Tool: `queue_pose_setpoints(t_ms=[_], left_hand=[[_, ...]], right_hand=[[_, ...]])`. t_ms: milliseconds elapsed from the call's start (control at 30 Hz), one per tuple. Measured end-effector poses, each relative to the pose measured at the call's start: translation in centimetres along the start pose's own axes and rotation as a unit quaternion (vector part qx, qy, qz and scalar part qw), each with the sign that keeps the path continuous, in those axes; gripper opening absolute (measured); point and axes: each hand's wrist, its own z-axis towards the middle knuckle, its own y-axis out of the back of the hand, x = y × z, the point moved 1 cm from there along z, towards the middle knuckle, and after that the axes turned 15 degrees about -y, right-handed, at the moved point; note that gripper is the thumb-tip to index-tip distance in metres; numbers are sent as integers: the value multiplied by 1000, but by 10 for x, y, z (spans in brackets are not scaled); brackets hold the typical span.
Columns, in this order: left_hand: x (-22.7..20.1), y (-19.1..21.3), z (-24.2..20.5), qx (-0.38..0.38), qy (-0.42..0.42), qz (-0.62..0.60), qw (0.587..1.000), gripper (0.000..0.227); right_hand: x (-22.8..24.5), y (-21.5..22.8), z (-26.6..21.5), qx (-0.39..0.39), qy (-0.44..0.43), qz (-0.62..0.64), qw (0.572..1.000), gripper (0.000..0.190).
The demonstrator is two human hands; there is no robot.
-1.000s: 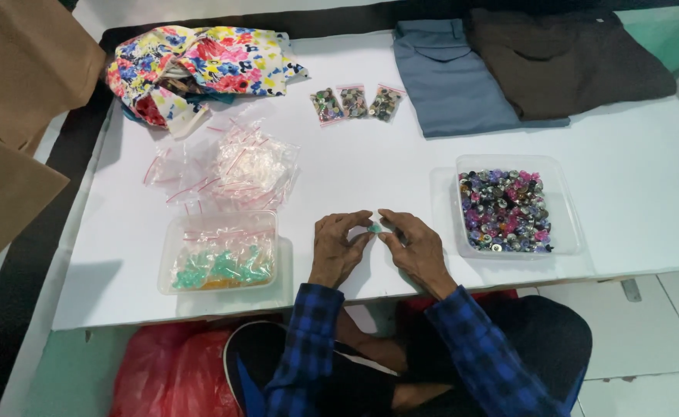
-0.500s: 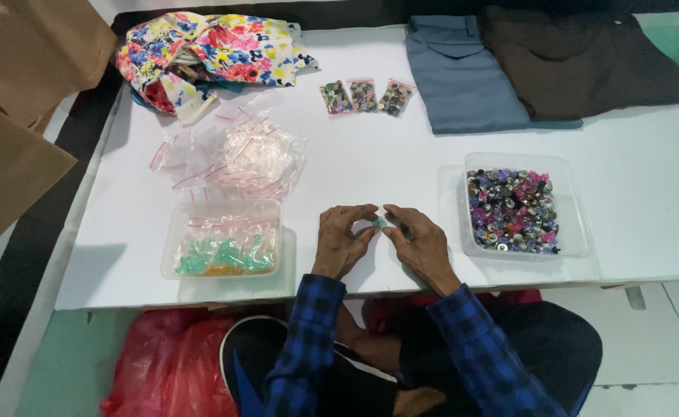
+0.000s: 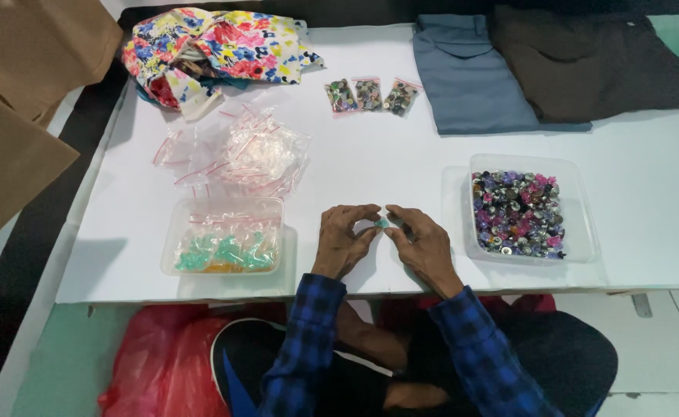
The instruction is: Sorting and bagging small colorful buttons at a work table.
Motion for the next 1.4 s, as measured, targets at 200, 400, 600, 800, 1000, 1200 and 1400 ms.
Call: queue_pose_setpoints(t_ms=[200,400,600,800,1000,1200,1400], left_hand=[[5,-4,0,-3,-8,21,1000,37],[6,-5,-2,-3,-7,9,1000,35],[4,-3,-1,0,-24,14,1000,36],[4,-3,-1,1,-15,13,1000,34],[1,-2,-1,-16,-26,42,999,31],[2,-4,3,-3,-48,71,996,20],[12,-9,-1,5,-51,81,995,13]], right_hand=[[0,2,-1,-1,7,-11,1000,39],[-1,0,0,-7,20,-12,1000,38],[2,1,-1,6,4,-3,1000,36],[2,-2,1,-13,6,-8,1000,33],[8,2,0,-5,1,-22,1000,23],[7,0,2,-8,-14,-30,999,18],[4,0,2,-8,-25,-10,1000,19]])
